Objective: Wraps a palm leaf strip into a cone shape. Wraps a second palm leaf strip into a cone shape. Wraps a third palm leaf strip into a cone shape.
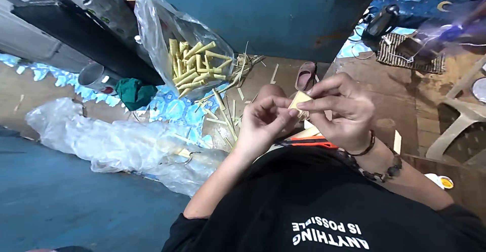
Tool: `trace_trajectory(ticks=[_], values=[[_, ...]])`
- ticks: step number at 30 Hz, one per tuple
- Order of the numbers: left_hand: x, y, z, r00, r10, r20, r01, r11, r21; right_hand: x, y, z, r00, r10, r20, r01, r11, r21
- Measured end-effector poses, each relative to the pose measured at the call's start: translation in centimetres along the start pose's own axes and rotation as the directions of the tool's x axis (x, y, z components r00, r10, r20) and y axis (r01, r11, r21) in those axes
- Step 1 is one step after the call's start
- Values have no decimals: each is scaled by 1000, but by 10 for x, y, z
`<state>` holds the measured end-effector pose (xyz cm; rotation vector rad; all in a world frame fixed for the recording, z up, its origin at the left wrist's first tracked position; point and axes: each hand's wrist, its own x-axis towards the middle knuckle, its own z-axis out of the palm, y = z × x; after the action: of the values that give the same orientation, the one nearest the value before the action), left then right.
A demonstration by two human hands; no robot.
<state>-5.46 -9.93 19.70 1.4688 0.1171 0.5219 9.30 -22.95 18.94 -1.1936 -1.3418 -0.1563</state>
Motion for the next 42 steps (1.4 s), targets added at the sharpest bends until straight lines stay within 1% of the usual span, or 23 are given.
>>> trace_trajectory(ticks=[3, 5, 7, 9, 11, 12, 14, 16, 17, 19, 21, 23, 25, 27, 28, 30, 31, 33, 35, 37, 38, 40, 42], values=[[1, -1, 1, 997, 75, -1, -74, 984, 164, 5, -4, -7, 962, 252, 108, -265, 954, 138], [2, -4, 1, 995, 104, -7, -99, 967, 233, 7, -6, -7, 916, 381, 123, -393, 914, 95], [3, -8, 0, 992, 123, -26, -111, 957, 267, 6, -5, -5, 933, 343, 106, -342, 939, -31], [5, -10, -1, 991, 127, -39, -114, 963, 243, 3, -2, -2, 959, 274, 79, -270, 961, -51], [8, -12, -1, 984, 168, -56, -150, 958, 245, -1, 0, 1, 938, 341, 61, -346, 933, 96], [9, -13, 1, 970, 234, -72, -201, 929, 311, -2, 1, 2, 903, 423, 79, -430, 877, 216], [13, -24, 4, 905, 423, -39, -328, 754, 568, -5, 5, 6, 810, 578, 100, -577, 752, 318], [13, -38, 4, 870, 491, 45, -355, 560, 749, -6, 7, 8, 752, 653, 95, -652, 714, 254], [12, -44, 3, 869, 488, 81, -356, 504, 787, -7, 9, 7, 750, 655, 91, -656, 719, 230], [10, -52, 2, 881, 454, 133, -367, 476, 799, -13, 14, 3, 768, 634, 90, -635, 738, 228], [10, -56, 2, 905, 396, 157, -364, 525, 769, -17, 19, 2, 792, 609, 47, -602, 765, 229], [10, -54, 0, 948, 307, 87, -285, 689, 667, -11, 19, 7, 801, 598, -16, -582, 785, 213], [15, -50, -4, 980, 163, -114, -92, 881, 464, -10, 16, 9, 863, 505, -28, -499, 859, 111], [21, -44, -12, 983, -39, -177, 81, 968, 236, -14, 16, 12, 965, 262, -23, -262, 954, -146], [22, -40, -14, 981, -99, -166, 126, 979, 160, -18, 18, 12, 995, 101, 18, -91, 952, -293], [20, -32, -14, 986, -99, -135, 117, 984, 138, -23, 23, 9, 973, -147, 180, 211, 885, -416], [16, -27, -12, 991, -87, -105, 101, 985, 138, -23, 25, 6, 951, -192, 241, 280, 867, -413], [10, -16, -8, 998, -68, -6, 68, 993, 100, -22, 29, 3, 956, -184, 228, 257, 901, -351], [8, -14, -8, 999, -38, 33, 34, 994, 108, -16, 26, 2, 992, -46, 117, 72, 969, -236], [11, -19, -9, 1000, 24, -10, -22, 984, 176, -9, 22, 4, 996, 81, 31, -72, 970, -233], [13, -23, -9, 995, 70, -67, -53, 972, 229, -9, 21, 6, 997, 75, -13, -75, 957, -279], [14, -27, -7, 972, 143, -186, -86, 955, 283, -13, 18, 11, 996, -87, -30, 70, 928, -366], [9, -20, -2, 970, 92, -225, -57, 986, 157, -19, 19, 14, 969, -244, 32, 239, 902, -360]])
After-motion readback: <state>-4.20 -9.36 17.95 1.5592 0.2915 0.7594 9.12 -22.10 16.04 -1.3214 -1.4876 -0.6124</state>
